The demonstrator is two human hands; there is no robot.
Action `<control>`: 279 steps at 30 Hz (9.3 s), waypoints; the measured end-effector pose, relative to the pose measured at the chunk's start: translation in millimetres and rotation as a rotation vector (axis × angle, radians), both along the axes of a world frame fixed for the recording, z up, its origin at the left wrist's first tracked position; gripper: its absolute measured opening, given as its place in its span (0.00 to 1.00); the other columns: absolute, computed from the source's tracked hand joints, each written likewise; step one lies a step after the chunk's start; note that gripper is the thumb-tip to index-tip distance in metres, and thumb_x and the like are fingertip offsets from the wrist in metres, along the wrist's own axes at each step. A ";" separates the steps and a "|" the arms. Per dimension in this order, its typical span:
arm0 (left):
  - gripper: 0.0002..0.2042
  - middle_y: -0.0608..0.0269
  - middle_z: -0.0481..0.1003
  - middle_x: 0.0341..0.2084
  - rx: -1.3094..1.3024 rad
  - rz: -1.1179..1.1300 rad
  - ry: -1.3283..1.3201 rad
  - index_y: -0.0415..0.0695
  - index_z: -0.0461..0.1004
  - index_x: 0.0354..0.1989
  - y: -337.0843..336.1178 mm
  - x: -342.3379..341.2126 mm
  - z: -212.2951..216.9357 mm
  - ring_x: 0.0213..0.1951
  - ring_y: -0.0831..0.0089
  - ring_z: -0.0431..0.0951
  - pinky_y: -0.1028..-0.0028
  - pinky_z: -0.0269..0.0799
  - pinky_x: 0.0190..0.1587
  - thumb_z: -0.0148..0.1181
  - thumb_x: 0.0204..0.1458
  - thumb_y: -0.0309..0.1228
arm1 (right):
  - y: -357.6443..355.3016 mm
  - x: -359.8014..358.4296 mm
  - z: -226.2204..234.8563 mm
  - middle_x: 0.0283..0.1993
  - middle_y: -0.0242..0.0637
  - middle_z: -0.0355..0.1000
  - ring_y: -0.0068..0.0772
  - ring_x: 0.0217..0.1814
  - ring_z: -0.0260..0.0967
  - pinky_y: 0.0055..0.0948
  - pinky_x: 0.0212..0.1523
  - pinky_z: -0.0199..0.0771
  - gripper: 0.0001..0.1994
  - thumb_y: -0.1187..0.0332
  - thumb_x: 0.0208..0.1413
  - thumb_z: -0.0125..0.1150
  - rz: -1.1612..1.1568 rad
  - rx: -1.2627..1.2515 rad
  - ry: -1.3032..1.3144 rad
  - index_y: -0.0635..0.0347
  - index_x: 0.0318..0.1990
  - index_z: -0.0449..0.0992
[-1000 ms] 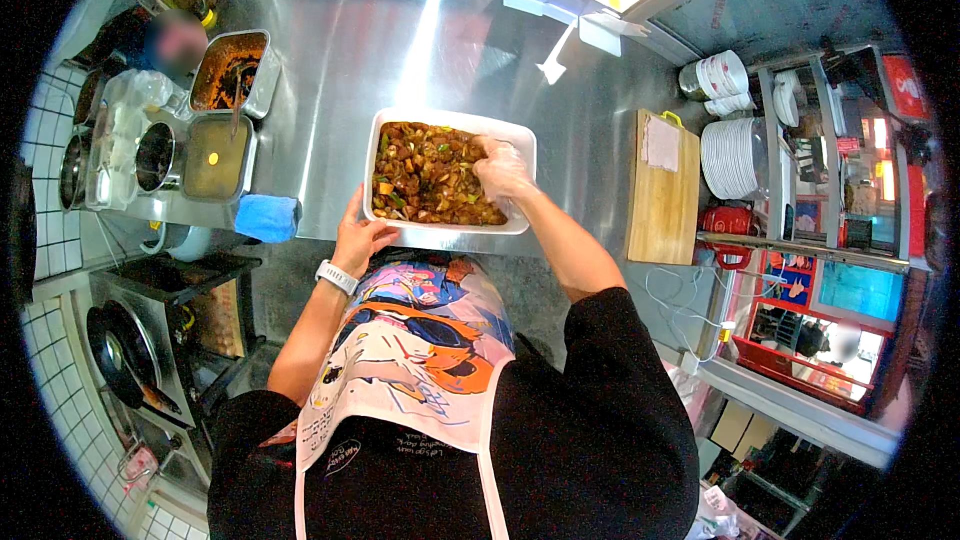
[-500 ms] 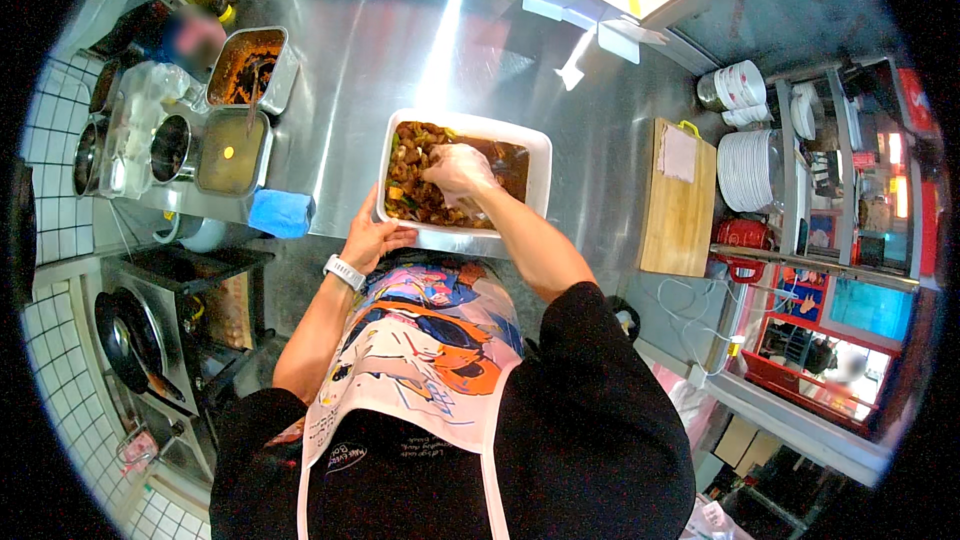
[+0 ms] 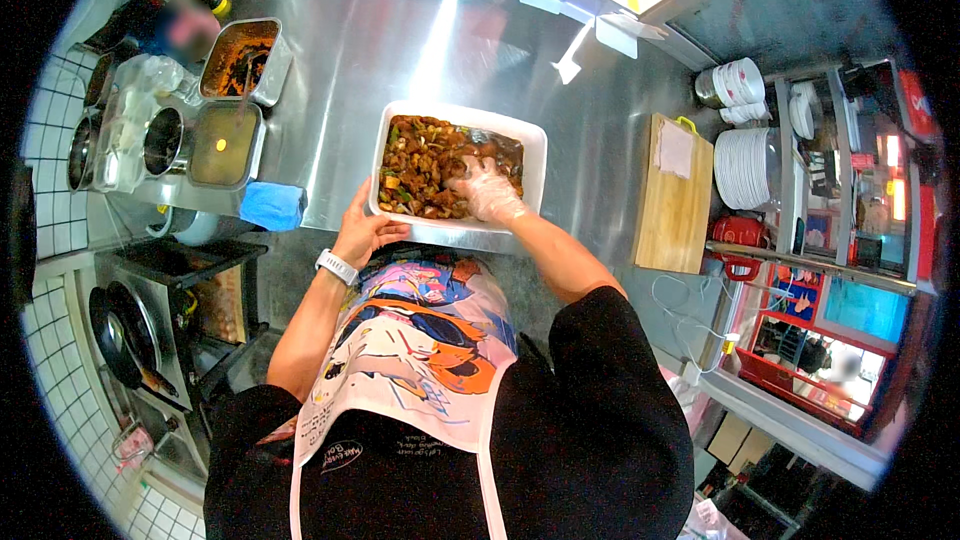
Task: The person mixes a large batch of cooked food in a white rectangular container using a gloved hand. They then wipe the stainless steel countertop with a cloth and move the container aside. Finally, they open a large metal pot on the floor and place a ladle inside.
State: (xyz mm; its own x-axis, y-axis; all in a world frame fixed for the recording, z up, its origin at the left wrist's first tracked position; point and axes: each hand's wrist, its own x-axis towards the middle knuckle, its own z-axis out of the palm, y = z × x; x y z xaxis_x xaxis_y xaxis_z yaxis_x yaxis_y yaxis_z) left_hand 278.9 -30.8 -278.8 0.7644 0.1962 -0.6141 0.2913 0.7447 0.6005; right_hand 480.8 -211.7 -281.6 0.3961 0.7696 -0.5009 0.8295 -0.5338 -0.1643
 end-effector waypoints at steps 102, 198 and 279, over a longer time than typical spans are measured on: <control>0.39 0.45 0.78 0.37 0.058 0.015 -0.026 0.58 0.41 0.75 1.5 -3.2 -8.1 0.33 0.61 0.83 0.63 0.84 0.40 0.46 0.59 0.13 | 116.6 -33.1 30.6 0.57 0.53 0.66 0.59 0.58 0.64 0.53 0.57 0.67 0.22 0.56 0.47 0.61 0.337 -0.073 0.165 0.43 0.52 0.81; 0.38 0.40 0.73 0.42 -0.083 0.060 -0.027 0.54 0.36 0.75 -0.6 1.7 -5.9 0.38 0.54 0.82 0.56 0.84 0.43 0.41 0.60 0.13 | -42.6 22.5 -50.1 0.63 0.49 0.68 0.42 0.61 0.68 0.39 0.62 0.67 0.29 0.53 0.63 0.56 -1.296 0.293 1.015 0.68 0.62 0.66; 0.39 0.38 0.74 0.46 -0.074 0.013 -0.050 0.59 0.40 0.75 6.8 -2.4 -14.5 0.38 0.52 0.83 0.56 0.84 0.42 0.46 0.58 0.13 | 51.5 -32.0 54.1 0.53 0.42 0.69 0.49 0.60 0.62 0.49 0.59 0.64 0.20 0.70 0.50 0.59 0.021 0.040 0.023 0.41 0.52 0.81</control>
